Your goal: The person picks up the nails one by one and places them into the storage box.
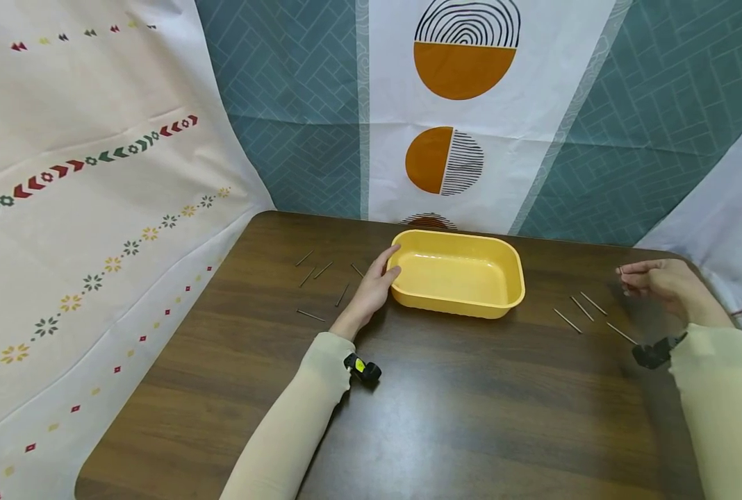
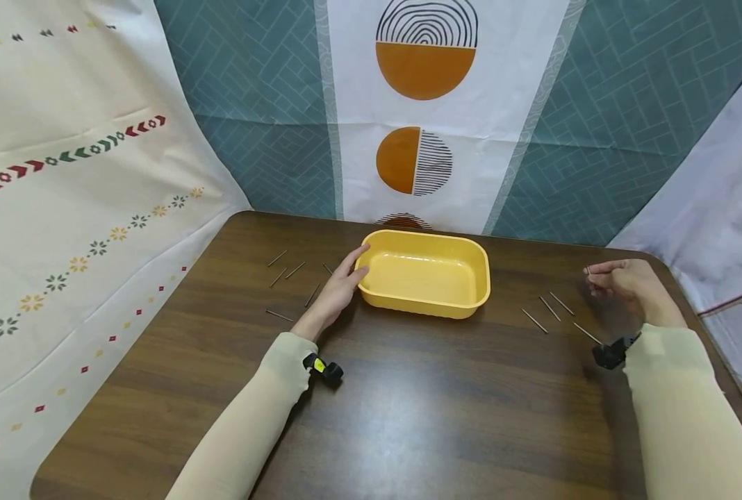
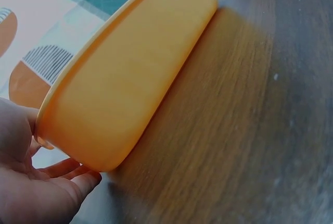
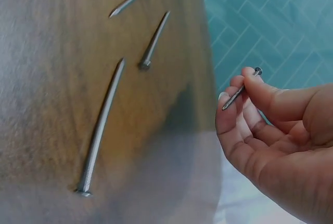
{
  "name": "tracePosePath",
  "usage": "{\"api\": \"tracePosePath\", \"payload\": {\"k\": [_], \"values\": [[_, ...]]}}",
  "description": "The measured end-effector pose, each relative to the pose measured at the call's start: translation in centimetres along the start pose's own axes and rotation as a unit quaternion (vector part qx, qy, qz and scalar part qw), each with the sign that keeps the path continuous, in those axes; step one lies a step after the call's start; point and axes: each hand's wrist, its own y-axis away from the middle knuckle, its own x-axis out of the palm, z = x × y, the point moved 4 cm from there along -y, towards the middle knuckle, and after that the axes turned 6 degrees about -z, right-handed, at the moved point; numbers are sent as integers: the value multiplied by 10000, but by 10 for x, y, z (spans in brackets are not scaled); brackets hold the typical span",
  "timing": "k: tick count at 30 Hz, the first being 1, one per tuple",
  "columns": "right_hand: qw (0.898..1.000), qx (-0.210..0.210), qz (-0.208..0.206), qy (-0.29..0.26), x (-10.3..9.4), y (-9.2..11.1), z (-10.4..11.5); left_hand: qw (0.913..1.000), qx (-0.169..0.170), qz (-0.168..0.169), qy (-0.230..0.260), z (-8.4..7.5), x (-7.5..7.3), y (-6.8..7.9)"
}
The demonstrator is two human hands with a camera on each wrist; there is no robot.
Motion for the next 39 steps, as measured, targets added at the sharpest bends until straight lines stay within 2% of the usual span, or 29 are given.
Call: {"api": "tracePosePath", "payload": {"k": [4,8,14,23,28,39], "values": [[9995,-65,250,-165,8,0,14,10000,-14,9,43,0,-1,0],[9986,-145,504,-72,19,1,32,10000,-22,43,62,0,-1,-1],[9974,-276,646,-169,38,0,55,10000,-6,41,33,1,0,0],[9977,-342,587,-37,60,-3,75,10000,-24,5,36,0,0,0],[9971,-443,549,279,73,-6,84,10000,-3,-16,76,1,0,2],[9969,-499,562,239,95,-12,98,9998,-91,-29,170,1,1,1]]}}
